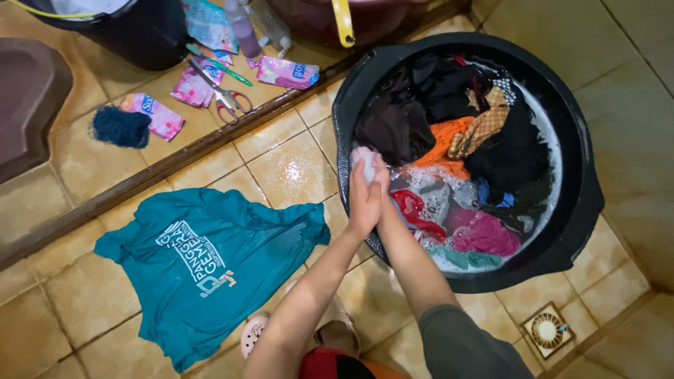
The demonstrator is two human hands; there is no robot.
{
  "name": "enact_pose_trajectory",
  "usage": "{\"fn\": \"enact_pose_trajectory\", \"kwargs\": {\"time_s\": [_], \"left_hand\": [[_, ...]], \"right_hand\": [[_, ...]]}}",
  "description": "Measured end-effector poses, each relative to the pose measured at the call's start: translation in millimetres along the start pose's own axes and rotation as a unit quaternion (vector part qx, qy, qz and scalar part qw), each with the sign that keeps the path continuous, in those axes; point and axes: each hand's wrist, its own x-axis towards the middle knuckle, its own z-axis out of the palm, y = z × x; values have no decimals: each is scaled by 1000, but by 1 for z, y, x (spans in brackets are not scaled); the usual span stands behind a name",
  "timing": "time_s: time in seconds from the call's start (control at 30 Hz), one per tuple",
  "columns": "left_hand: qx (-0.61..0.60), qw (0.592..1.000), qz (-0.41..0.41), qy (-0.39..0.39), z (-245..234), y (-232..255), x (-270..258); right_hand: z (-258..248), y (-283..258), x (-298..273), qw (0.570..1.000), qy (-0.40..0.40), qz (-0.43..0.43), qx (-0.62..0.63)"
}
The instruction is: The person washes a teal t-shirt by hand in a tiled bathroom. They scrub the shirt on the floor, rinse it with water from a ladle, wring it out, and apply detergent before scrubbing again.
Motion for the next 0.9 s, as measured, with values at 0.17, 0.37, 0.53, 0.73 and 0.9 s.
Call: {"fn": "enact_pose_trajectory", "kwargs": {"time_s": [0.17,0.37,0.53,0.73,0.9], "left_hand": [[-128,983,-116,64,-48,-14,5],[-495,779,-379,67,-120,-39,40],[-598,751,-267,83,-188,-70,20],[-283,868,-359,194,-388,-156,-57],[-179,841,-474,192,-465,-148,-119]], "right_hand": [[63,2,-20,992,66,-43,95],[162,36,-73,999,-21,11,46],[231,124,-113,979,-88,176,-60],[239,175,-128,905,-86,326,-258],[226,126,-123,915,-82,258,-299]]}}
